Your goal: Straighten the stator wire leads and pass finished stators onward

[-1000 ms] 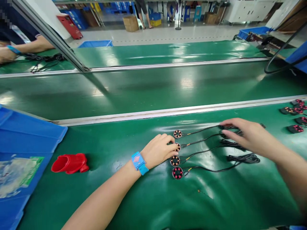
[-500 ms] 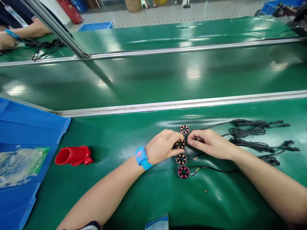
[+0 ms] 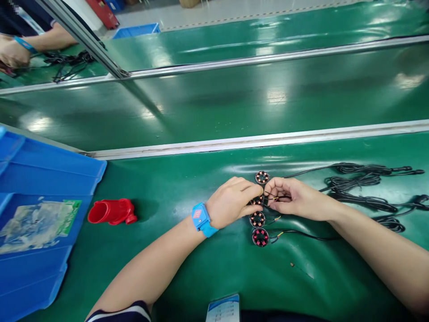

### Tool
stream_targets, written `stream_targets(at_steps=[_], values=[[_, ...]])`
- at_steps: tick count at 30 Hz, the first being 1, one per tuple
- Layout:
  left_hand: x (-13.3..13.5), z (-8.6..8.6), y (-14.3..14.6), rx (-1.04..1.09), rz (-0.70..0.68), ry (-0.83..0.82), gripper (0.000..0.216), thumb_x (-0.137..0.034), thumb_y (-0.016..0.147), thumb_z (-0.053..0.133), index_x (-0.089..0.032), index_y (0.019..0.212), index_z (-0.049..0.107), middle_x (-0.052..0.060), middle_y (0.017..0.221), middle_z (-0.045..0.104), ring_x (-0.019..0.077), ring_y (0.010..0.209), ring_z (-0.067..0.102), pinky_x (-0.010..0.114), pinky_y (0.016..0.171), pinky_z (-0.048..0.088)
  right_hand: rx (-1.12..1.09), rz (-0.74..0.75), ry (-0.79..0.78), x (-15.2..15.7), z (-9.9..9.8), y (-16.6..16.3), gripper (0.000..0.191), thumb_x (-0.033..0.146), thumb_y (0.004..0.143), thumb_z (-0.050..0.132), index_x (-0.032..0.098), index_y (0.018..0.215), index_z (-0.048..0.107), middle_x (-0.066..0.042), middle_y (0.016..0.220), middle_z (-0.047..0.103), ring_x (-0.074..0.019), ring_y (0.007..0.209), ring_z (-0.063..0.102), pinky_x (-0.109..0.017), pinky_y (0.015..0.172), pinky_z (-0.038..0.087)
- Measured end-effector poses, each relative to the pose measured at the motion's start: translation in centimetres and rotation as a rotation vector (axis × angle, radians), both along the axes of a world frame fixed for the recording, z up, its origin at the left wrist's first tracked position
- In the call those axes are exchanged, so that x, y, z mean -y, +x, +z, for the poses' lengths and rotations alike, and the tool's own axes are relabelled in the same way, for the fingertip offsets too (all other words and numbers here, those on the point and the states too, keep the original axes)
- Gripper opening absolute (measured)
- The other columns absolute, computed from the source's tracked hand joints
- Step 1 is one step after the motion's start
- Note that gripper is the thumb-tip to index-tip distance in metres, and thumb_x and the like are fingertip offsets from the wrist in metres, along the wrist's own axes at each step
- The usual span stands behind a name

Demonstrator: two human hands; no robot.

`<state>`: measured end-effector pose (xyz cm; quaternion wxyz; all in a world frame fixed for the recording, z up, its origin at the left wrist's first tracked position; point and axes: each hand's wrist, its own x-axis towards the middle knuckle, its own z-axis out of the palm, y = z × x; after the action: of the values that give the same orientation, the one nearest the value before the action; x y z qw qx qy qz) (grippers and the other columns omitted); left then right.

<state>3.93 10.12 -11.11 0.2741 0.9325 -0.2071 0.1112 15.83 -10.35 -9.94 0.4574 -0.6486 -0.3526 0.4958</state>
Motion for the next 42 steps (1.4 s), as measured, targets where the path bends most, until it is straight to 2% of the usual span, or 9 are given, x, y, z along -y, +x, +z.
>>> stream_targets(at_steps=[3, 6, 8, 11, 15, 21, 26, 35, 42], values=[[-0.6, 0.3, 0.0, -0.124, -0.108, -0.016, 0.026, -0.043, 0.097, 0.061, -0.018, 0.094, 0.059, 0.003, 0.104, 0.066, 0.0173, 0.093, 0.063, 0.03, 0.085, 0.045, 0.209, 0.068, -0.06, 0.5, 0.5, 0.1, 0.044, 0.028, 0.086, 0.063, 0.02, 0.127, 0.051, -0.001, 0.093, 0.067, -0.014, 0.075, 0.06, -0.028, 0.069, 0.049], [-0.9, 1.1, -0.1, -0.179, -0.113, -0.084, 0.03, -0.047, 0.098, 0.057, -0.018, 0.091, 0.059, 0.003, 0.103, 0.066, 0.0166, 0.093, 0.063, 0.029, 0.085, 0.045, 0.384, 0.169, -0.054, 1.6, 2.2, 0.8, 0.059, 0.031, 0.084, 0.068, 0.026, 0.14, 0.047, -0.002, 0.116, 0.068, -0.018, 0.099, 0.065, -0.031, 0.088, 0.053], [-0.9, 1.7, 0.0, -0.191, -0.034, -0.131, 0.026, -0.043, 0.099, 0.058, -0.018, 0.092, 0.058, 0.002, 0.101, 0.065, 0.0161, 0.092, 0.062, 0.028, 0.082, 0.046, 0.532, 0.149, -0.009, 2.3, 3.5, 1.6, 0.054, 0.036, 0.086, 0.068, 0.03, 0.137, 0.052, -0.001, 0.129, 0.063, -0.0204, 0.116, 0.061, -0.033, 0.1, 0.05], [-0.7, 2.1, 1.0, -0.138, 0.091, -0.149, 0.019, -0.033, 0.096, 0.064, -0.018, 0.101, 0.053, 0.004, 0.106, 0.061, 0.0181, 0.098, 0.059, 0.03, 0.086, 0.047, 0.777, 0.039, 0.015, 2.4, 4.8, 3.0, 0.044, 0.037, 0.09, 0.064, 0.027, 0.133, 0.056, -0.002, 0.131, 0.062, -0.0228, 0.117, 0.06, -0.035, 0.1, 0.05], [-0.3, 1.0, 3.3, -0.129, 0.141, -0.097, 0.045, -0.026, 0.08, 0.083, -0.02, 0.106, 0.047, 0.004, 0.111, 0.061, 0.0227, 0.104, 0.059, 0.036, 0.089, 0.047, 0.961, 0.099, -0.053, 0.9, 4.1, 4.3, 0.049, 0.029, 0.085, 0.066, 0.025, 0.133, 0.055, -0.004, 0.131, 0.062, -0.0271, 0.117, 0.06, -0.042, 0.098, 0.049], [-0.1, -0.6, 4.4, -0.162, 0.156, -0.204, 0.046, -0.019, 0.078, 0.083, -0.021, 0.103, 0.044, -0.001, 0.1, 0.061, 0.0178, 0.088, 0.062, 0.029, 0.076, 0.048, 0.761, 0.057, -0.008, -1.6, 1.6, 4.0, 0.033, 0.029, 0.082, 0.067, 0.022, 0.113, 0.057, -0.004, 0.111, 0.067, -0.0203, 0.097, 0.063, -0.033, 0.083, 0.051], [-0.5, -0.2, 3.2, -0.011, 0.206, -0.127, 0.049, -0.012, 0.075, 0.081, -0.021, 0.107, 0.046, -0.001, 0.101, 0.063, 0.018, 0.091, 0.062, 0.031, 0.082, 0.047, 0.675, 0.015, -0.042, -2.1, 1.2, 3.8, 0.024, 0.035, 0.082, 0.067, 0.02, 0.1, 0.062, -0.002, 0.096, 0.066, -0.0142, 0.071, 0.054, -0.028, 0.066, 0.043], [-0.7, 0.7, 2.5, 0.056, 0.165, -0.086, 0.046, -0.016, 0.079, 0.08, -0.021, 0.109, 0.046, 0.0, 0.105, 0.064, 0.0178, 0.094, 0.062, 0.03, 0.084, 0.048, 0.054, -0.078, 0.004, -2.0, 1.6, 3.5, 0.036, 0.05, 0.083, 0.07, 0.016, 0.088, 0.059, 0.0, 0.08, 0.059, -0.0123, 0.072, 0.05, -0.026, 0.067, 0.041], [-0.9, 1.0, 2.3, 0.044, 0.11, -0.017, 0.039, -0.019, 0.083, 0.077, -0.02, 0.109, 0.048, 0.001, 0.104, 0.064, 0.0183, 0.092, 0.06, 0.031, 0.082, 0.045, 0.026, -0.134, 0.032, -2.3, 1.2, 3.1, 0.025, 0.037, 0.09, 0.057, 0.014, 0.099, 0.06, -0.002, 0.08, 0.064, -0.0135, 0.076, 0.059, -0.028, 0.075, 0.046]])
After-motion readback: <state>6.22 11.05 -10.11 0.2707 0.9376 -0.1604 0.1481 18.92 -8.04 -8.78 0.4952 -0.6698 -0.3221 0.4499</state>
